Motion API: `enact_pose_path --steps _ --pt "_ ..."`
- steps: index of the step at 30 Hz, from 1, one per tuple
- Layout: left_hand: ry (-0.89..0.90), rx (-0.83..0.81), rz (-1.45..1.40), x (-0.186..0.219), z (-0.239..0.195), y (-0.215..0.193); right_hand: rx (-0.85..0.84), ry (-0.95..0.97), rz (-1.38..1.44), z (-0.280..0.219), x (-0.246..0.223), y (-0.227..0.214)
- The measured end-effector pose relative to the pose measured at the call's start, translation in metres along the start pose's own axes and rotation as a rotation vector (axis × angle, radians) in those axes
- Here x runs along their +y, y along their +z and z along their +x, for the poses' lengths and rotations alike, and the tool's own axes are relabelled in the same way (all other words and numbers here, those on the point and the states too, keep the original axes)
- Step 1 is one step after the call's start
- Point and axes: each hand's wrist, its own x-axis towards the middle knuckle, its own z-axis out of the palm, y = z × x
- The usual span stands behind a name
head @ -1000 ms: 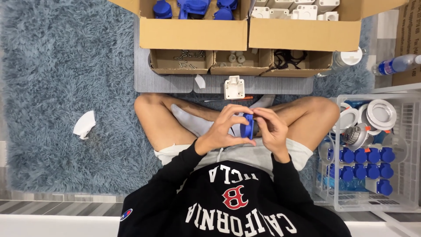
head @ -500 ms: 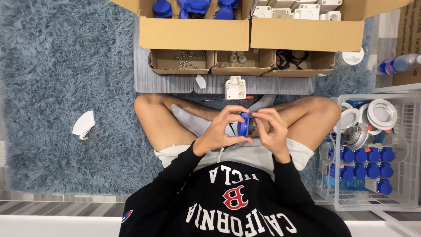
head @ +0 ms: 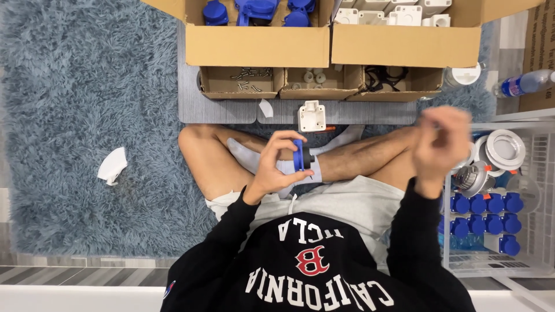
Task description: Assembling small plastic hardware components using a screwdriver while sitting on the floor.
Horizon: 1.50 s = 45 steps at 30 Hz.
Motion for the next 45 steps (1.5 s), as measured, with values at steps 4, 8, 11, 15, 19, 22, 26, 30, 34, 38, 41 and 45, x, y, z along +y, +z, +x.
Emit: enact_pose_path --steps 4,8,11,15,19,22,26,30,34,38,41,45 --pt "-0.108 -0.133 0.009 0.007 -0.006 0.002 0.020 -0.058 -0.239 0.042 -0.005 -0.003" --pt "-0.134 -0.172 -0.029 0.003 -0.011 0.009 0.025 -0.050 -0.260 0.043 -0.001 0.004" --pt "-0.161 -0.170 -0.036 0.004 -0.014 0.010 0.004 -0.034 -0.139 0.021 -0.006 0.003" --pt "-0.155 -0.133 -0.202 -0.015 -0.021 0.013 -0.603 0.215 0.277 -0.002 -0.021 0.011" --pt "-0.183 -0.105 -0.363 -0.030 -0.036 0.012 -1.391 0.476 0.309 0.002 -0.033 0.054" --pt "-0.209 -0.110 -0.380 -0.032 -0.039 0.009 -1.292 0.432 0.106 -0.043 0.002 0.112" --pt "-0.213 -0.108 -0.393 -0.042 -0.048 0.006 -1.203 0.284 -0.191 -0.112 0.067 0.176" --pt "-0.194 -0.096 -0.408 -0.044 -0.050 0.004 -1.208 0.084 -0.409 -0.130 0.079 0.212" --pt "-0.195 -0.084 -0.416 -0.041 -0.050 0.004 -1.222 0.064 -0.521 -0.175 0.134 0.241" --pt "-0.195 -0.081 -0.417 -0.041 -0.052 0.003 -1.212 0.055 -0.511 -0.148 0.104 0.234" --pt "-0.211 -0.084 -0.419 -0.039 -0.049 0.003 -1.192 0.039 -0.504 -0.123 0.085 0.223" --pt "-0.232 -0.082 -0.404 -0.036 -0.044 0.001 -1.148 0.039 -0.464 -0.113 0.071 0.210"
